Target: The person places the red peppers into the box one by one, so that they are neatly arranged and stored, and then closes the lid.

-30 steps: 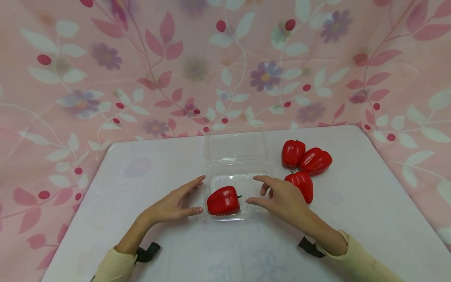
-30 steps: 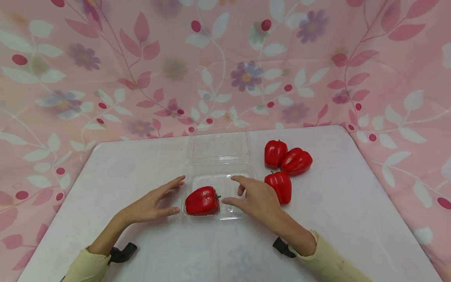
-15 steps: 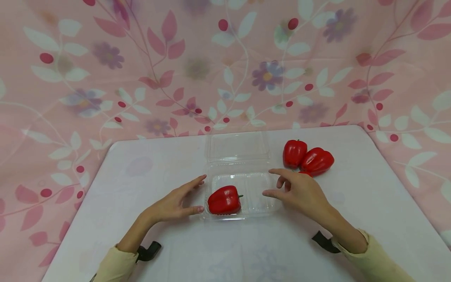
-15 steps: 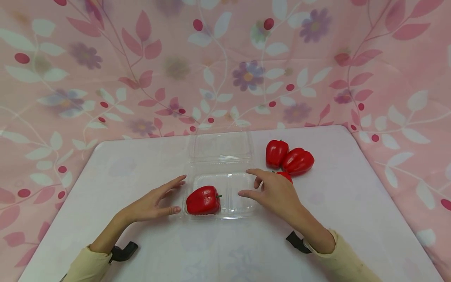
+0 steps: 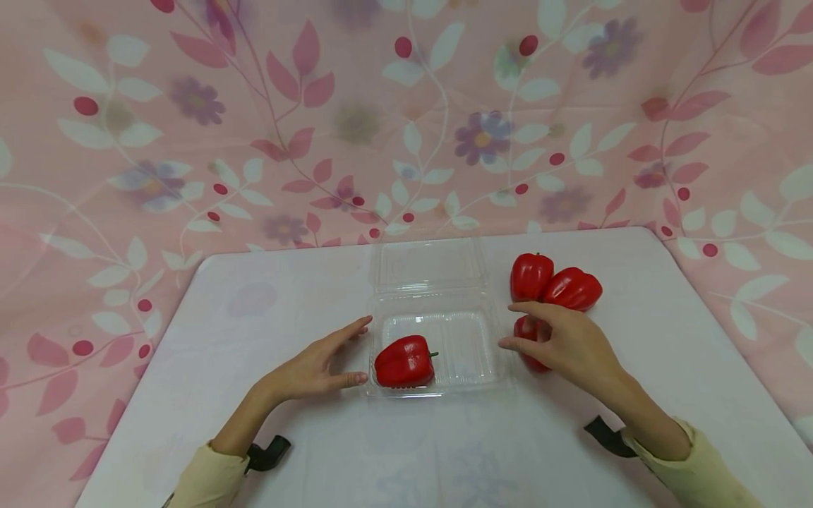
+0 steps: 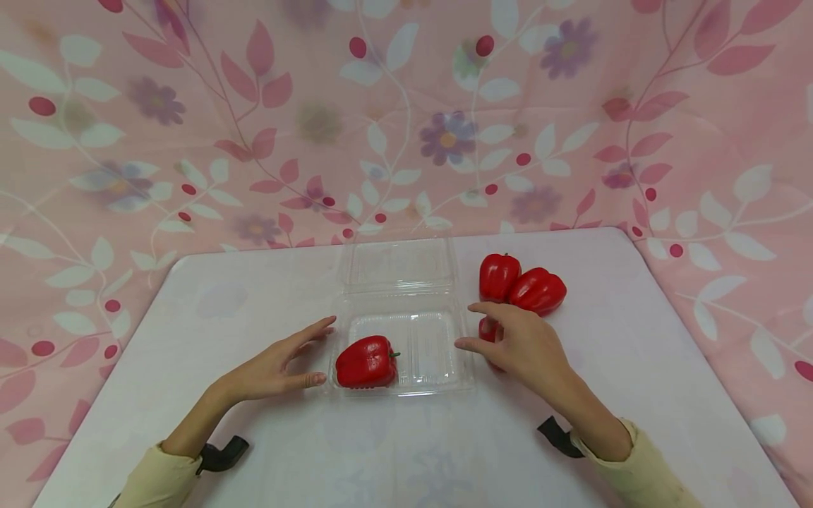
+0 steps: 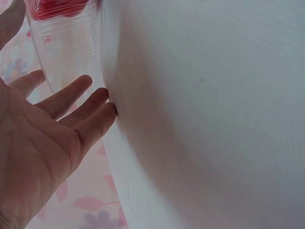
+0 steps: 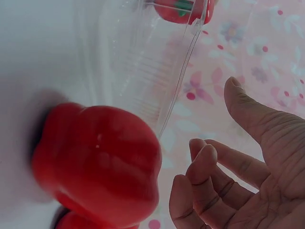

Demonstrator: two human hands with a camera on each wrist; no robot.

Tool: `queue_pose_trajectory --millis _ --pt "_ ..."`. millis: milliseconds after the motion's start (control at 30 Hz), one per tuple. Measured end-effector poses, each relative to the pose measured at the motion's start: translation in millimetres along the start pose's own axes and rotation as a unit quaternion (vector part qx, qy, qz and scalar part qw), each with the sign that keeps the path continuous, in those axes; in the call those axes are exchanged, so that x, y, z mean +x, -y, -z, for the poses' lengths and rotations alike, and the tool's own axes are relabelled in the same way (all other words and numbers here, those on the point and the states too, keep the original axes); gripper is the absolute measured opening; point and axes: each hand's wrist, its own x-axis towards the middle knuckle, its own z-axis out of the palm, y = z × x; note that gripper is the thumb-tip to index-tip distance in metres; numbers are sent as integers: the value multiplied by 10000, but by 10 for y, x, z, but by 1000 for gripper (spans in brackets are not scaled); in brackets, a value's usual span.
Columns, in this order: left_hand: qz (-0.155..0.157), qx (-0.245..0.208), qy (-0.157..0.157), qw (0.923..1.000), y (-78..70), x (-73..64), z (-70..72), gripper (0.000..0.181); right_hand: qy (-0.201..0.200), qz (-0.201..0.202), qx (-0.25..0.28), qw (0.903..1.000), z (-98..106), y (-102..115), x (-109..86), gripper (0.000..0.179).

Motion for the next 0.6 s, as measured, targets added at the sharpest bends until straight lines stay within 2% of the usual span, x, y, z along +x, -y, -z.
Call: queue_pose_trajectory --millis 333,600 --pt "54 -11 -4 10000 -8 0 1 92 -65 10 49 10000 73 -122 -23 52" --pt "127 -3 -15 9999 -8 1 1 93 -83 -165 -57 9998 158 -200 -45 56"
